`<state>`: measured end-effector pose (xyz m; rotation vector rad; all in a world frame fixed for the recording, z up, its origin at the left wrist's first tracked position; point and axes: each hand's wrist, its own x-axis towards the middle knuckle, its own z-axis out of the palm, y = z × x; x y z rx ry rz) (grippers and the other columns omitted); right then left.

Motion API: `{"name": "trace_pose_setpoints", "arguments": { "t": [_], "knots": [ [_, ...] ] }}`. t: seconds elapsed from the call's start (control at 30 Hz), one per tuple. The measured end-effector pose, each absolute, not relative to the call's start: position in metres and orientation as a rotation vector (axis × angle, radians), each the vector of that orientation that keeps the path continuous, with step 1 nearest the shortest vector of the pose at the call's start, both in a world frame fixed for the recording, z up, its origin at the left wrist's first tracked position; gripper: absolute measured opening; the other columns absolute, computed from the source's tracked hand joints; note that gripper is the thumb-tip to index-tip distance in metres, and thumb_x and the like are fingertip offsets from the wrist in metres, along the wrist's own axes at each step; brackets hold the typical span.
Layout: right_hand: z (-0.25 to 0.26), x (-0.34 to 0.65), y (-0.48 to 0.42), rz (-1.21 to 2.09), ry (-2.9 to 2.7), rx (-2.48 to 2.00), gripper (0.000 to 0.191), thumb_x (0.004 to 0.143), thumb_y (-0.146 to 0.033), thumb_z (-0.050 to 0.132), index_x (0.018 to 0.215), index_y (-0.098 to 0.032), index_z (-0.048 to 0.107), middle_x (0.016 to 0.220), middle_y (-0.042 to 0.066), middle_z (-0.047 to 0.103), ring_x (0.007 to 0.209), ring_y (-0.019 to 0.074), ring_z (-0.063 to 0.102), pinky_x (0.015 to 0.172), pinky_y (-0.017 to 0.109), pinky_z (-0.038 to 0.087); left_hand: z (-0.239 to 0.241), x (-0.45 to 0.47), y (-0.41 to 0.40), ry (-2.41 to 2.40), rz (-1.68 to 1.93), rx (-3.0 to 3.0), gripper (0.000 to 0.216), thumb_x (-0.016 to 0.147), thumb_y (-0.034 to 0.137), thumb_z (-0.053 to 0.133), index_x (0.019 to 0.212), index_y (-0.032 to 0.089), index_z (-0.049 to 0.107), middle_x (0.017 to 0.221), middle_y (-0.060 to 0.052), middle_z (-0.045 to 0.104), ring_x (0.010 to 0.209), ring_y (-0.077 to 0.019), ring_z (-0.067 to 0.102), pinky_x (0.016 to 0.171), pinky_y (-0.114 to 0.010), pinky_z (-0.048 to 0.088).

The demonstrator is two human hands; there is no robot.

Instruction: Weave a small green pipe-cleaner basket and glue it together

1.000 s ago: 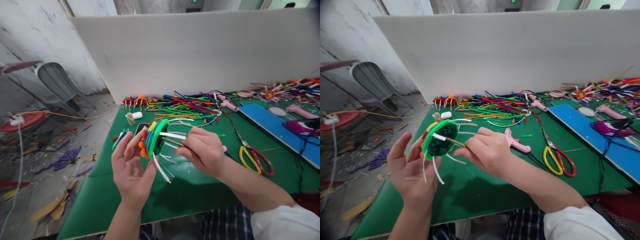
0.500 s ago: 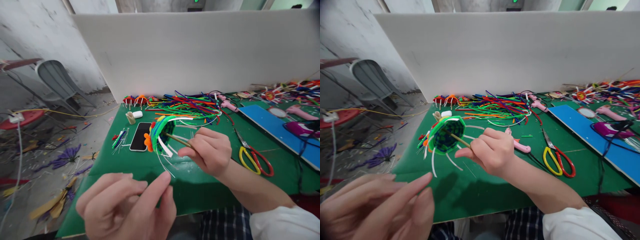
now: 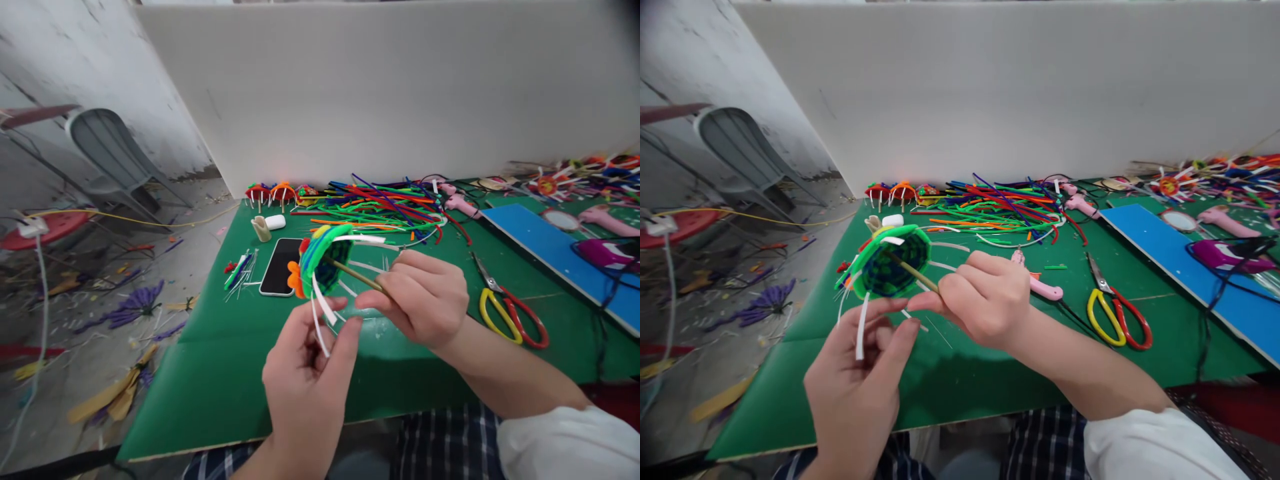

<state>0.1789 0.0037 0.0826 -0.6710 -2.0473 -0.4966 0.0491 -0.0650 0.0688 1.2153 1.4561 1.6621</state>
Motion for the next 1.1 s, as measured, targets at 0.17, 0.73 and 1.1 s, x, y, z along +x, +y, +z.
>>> {"name": "trace_pose_setpoints", "arguments": {
  "t": [0.17,0.73,1.1],
  "knots": [
    [0.082,0.176,0.003,-0.505,-2.058,-0.659,0.033,0.078,-0.033,0.055,0.051,-0.018,0.044,0.041,-0.004,0.040,0.044,0.0084,0.034,0.046,0.024,0.029,0.072,0.057,-0.068,1.086,1.531,0.790,0.018,0.069,0.028,0.062,0.085,0.022,0.055,0.043,0.010,0.028,0.034,-0.0009,0.020,0.033,-0.013,0.020],
    [0.083,0.174,0.001,-0.557,-2.108,-0.605,0.038,0.082,-0.038,0.048,0.050,-0.018,0.042,0.043,-0.003,0.040,0.045,0.0084,0.033,0.048,0.024,0.029,0.067,0.060,-0.073,0.975,1.557,0.722,0.008,0.078,0.024,0.053,0.077,0.021,0.045,0.047,0.010,0.030,0.033,0.0005,0.020,0.031,-0.012,0.019],
    [0.086,0.174,0.002,-0.550,-2.099,-0.606,0.037,0.081,-0.035,0.050,0.050,-0.018,0.042,0.042,-0.004,0.040,0.043,0.0078,0.031,0.047,0.024,0.028,0.052,0.072,-0.077,1.087,1.722,0.773,0.010,0.074,0.019,0.058,0.079,0.022,0.050,0.050,0.009,0.036,0.037,0.0002,0.028,0.036,-0.012,0.028]
  ]
}}
